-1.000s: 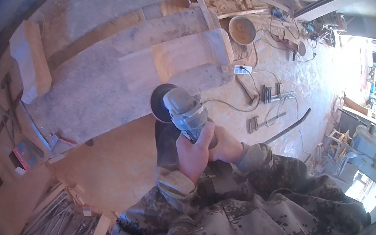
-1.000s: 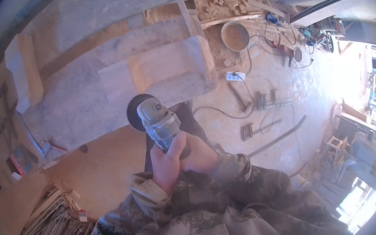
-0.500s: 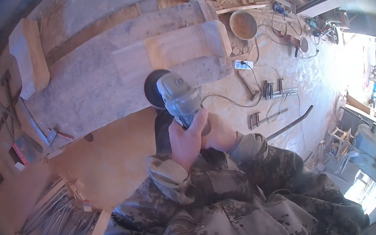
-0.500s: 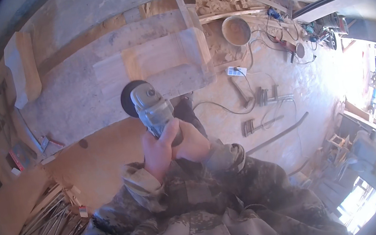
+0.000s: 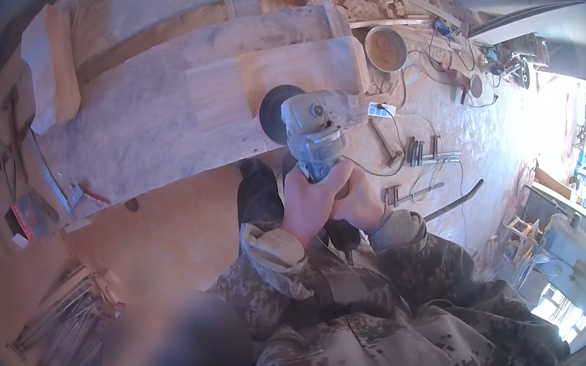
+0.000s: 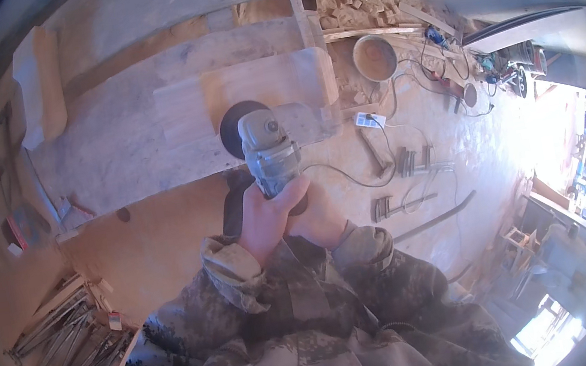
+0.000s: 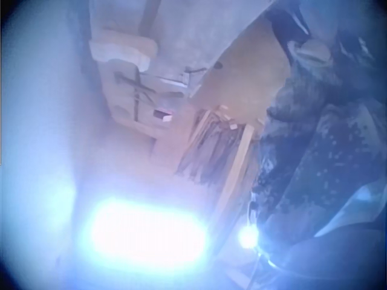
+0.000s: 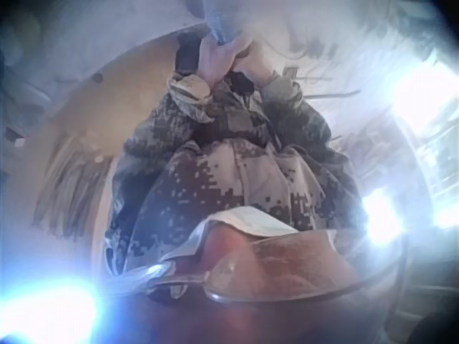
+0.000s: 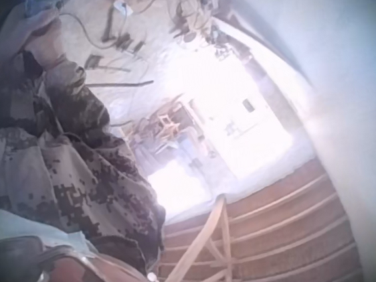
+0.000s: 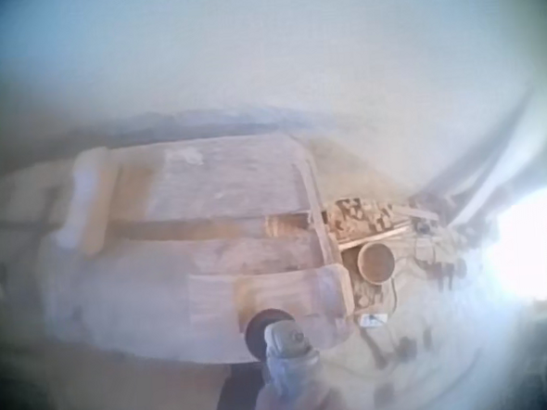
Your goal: The person uses an angle grinder to smooth and shape a rectangular wooden block on a workbench. They hold the block with the left hand and operate the grinder with the right hand, moving the tool along the edges and faces of the wood.
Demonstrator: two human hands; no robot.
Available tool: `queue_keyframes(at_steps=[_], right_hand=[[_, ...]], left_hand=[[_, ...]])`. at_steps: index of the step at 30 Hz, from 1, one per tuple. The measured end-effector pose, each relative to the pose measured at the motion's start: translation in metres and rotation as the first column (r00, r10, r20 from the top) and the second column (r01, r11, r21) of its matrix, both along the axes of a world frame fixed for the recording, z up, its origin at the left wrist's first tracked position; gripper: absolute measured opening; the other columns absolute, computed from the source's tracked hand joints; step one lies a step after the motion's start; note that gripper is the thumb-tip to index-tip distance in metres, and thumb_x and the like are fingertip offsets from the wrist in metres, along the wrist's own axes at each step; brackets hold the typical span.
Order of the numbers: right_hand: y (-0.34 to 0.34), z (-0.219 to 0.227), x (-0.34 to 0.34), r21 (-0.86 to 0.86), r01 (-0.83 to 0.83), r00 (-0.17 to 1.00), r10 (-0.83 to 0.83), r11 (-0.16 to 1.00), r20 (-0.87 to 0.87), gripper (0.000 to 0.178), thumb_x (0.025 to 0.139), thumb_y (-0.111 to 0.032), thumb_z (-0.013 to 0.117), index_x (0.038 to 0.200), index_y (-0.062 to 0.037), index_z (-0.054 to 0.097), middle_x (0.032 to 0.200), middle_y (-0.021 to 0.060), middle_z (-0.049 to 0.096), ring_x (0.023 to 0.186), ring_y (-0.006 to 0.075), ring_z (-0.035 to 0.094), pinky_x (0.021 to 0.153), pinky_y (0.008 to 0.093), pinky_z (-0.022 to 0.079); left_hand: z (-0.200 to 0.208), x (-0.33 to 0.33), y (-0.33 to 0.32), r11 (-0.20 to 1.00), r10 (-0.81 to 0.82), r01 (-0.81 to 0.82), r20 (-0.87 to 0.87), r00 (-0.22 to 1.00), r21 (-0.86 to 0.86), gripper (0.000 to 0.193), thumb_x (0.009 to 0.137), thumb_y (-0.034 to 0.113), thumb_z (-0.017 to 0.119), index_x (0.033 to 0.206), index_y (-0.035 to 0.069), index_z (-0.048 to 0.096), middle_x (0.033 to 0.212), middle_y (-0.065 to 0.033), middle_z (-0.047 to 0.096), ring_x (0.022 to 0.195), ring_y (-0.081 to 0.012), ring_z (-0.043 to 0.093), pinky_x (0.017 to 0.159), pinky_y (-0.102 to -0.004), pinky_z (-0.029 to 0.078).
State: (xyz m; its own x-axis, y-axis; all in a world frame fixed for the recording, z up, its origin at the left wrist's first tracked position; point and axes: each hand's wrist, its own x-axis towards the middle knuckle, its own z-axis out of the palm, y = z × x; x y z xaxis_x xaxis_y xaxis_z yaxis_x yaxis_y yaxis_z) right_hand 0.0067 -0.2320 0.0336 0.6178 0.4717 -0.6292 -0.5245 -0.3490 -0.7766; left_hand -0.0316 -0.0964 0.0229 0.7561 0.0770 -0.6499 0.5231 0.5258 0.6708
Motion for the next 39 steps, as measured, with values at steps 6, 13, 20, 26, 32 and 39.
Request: queue_keyframes(at_steps=[6, 13, 20, 26, 32, 39], right_hand=[[0.013, 0.002, 0.020, -0.012, -0.015, 1.000, 0.014, 1.000, -0.009, 0.054, 0.077, -0.015, 0.089, 0.123, 0.0028, 0.067, 0.113, 0.0108, 0.073, 0.106, 0.0174, 0.069, 0.091, 0.0350, 0.056], [0.014, -0.005, 0.028, -0.030, -0.029, 0.999, 0.030, 0.999, 0.016, 0.060, 0.075, -0.016, 0.089, 0.126, 0.0037, 0.064, 0.115, 0.0121, 0.073, 0.107, 0.0179, 0.069, 0.093, 0.0346, 0.056], [0.014, 0.004, 0.031, -0.095, -0.045, 0.997, 0.050, 0.994, 0.052, 0.059, 0.075, -0.016, 0.089, 0.124, 0.0030, 0.064, 0.114, 0.0124, 0.073, 0.107, 0.0186, 0.069, 0.093, 0.0355, 0.056], [0.020, 0.004, 0.032, -0.073, -0.055, 0.997, 0.058, 0.996, 0.043, 0.059, 0.075, -0.016, 0.089, 0.124, 0.0020, 0.063, 0.113, 0.0129, 0.073, 0.106, 0.0196, 0.070, 0.092, 0.0363, 0.056], [0.020, 0.003, 0.029, -0.108, -0.049, 0.996, 0.056, 0.993, 0.067, 0.059, 0.074, -0.016, 0.088, 0.124, 0.0016, 0.062, 0.112, 0.0134, 0.072, 0.106, 0.0207, 0.070, 0.092, 0.0371, 0.056], [0.018, -0.003, 0.023, -0.113, -0.044, 0.996, 0.053, 0.993, 0.074, 0.058, 0.074, -0.015, 0.088, 0.123, 0.0013, 0.063, 0.113, 0.0144, 0.072, 0.106, 0.0219, 0.070, 0.092, 0.0375, 0.056]], left_hand=[[-0.009, 0.011, 0.003, 0.998, 0.067, -0.067, -0.023, 0.997, -0.004, 0.023, 0.095, 0.018, 0.078, 0.110, 0.001, 0.074, 0.100, -0.0034, 0.073, 0.087, -0.0115, 0.067, 0.079, -0.0307, 0.054], [-0.014, 0.016, 0.005, 0.980, 0.146, -0.150, -0.037, 0.989, -0.129, 0.029, 0.093, 0.023, 0.081, 0.111, 0.000, 0.076, 0.100, -0.0061, 0.076, 0.089, -0.0130, 0.069, 0.083, -0.0328, 0.056], [-0.014, 0.019, 0.002, 0.984, 0.112, -0.112, -0.010, 0.994, -0.139, 0.027, 0.095, 0.022, 0.079, 0.110, 0.000, 0.076, 0.100, -0.0048, 0.075, 0.087, -0.0119, 0.067, 0.080, -0.0316, 0.055], [-0.015, 0.016, 0.006, 0.977, 0.136, -0.134, 0.003, 0.991, -0.166, 0.023, 0.096, 0.019, 0.077, 0.110, 0.000, 0.074, 0.099, -0.0039, 0.074, 0.085, -0.0112, 0.067, 0.078, -0.0310, 0.055], [-0.016, 0.016, 0.009, 0.982, 0.082, -0.078, 0.019, 0.996, -0.170, 0.018, 0.099, 0.016, 0.075, 0.110, 0.002, 0.072, 0.099, -0.0018, 0.072, 0.084, -0.0096, 0.067, 0.075, -0.0289, 0.054], [-0.017, 0.011, 0.009, 0.982, 0.086, -0.081, 0.023, 0.996, -0.169, 0.023, 0.097, 0.018, 0.077, 0.111, 0.001, 0.074, 0.100, -0.0029, 0.074, 0.087, -0.0097, 0.066, 0.080, -0.0304, 0.055]])
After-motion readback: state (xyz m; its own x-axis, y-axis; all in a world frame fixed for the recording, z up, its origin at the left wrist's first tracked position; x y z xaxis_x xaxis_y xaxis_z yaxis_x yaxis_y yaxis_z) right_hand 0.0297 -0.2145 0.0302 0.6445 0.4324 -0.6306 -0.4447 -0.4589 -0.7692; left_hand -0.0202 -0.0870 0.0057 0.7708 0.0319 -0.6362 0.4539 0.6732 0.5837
